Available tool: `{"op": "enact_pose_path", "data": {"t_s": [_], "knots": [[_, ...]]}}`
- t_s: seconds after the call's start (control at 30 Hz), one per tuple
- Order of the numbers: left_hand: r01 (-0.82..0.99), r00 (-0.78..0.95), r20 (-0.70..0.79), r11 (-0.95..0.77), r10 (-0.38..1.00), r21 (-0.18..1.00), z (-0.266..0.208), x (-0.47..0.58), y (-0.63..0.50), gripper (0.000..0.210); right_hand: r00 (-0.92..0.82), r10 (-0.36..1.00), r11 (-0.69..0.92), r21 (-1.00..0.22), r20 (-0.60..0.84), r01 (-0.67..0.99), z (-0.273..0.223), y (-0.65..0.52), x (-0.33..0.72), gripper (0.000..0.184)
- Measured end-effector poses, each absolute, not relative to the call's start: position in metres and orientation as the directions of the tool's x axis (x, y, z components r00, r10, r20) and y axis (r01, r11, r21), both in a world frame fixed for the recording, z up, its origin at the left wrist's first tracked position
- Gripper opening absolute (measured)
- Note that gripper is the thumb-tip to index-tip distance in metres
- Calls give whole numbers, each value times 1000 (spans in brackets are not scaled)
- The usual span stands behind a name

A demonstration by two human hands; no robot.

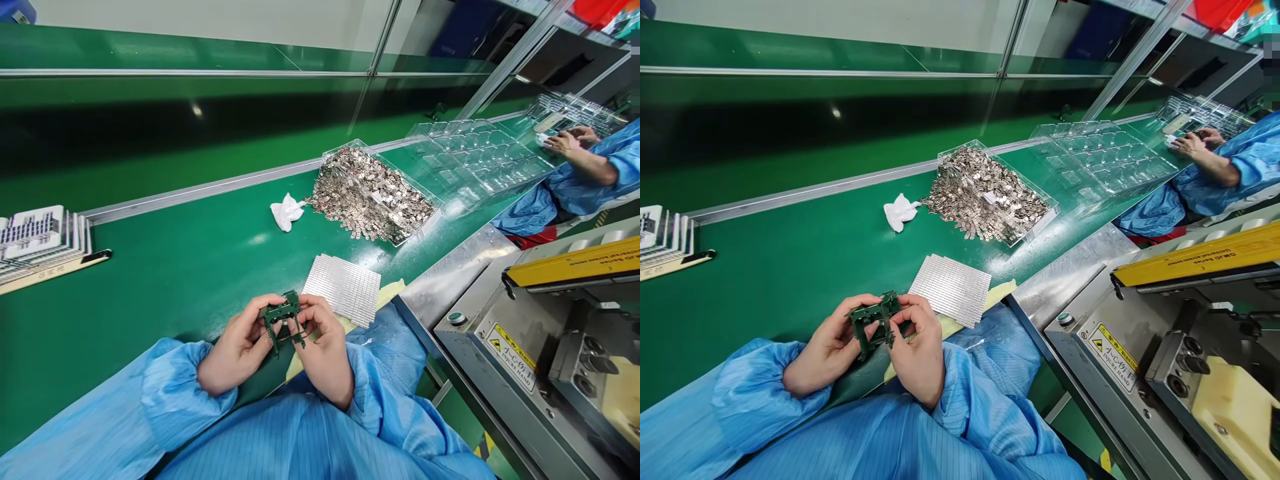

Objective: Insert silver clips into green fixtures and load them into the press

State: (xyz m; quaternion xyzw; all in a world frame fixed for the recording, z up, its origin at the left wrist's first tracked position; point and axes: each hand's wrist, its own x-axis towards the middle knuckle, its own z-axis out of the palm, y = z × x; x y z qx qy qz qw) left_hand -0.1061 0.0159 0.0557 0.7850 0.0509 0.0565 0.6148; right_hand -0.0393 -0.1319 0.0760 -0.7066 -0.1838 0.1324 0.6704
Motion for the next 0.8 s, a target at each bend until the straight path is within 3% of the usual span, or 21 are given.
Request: {"op": "enact_pose_path", "data": {"t_s": [0.17, 0.43, 0.8], "knots": [[68, 979, -41, -130, 198, 989, 58, -105, 9, 29, 895, 446, 35, -999, 13, -3, 68, -133, -41, 12], [123, 967, -126, 27, 223, 992, 61, -108, -1, 28, 869, 476, 206, -944, -133, -257, 61, -130, -43, 27], [208, 933, -243, 155, 265, 966, 72, -105, -16, 32, 878, 465, 283, -922, -109, -264, 73, -133, -43, 44]]}}
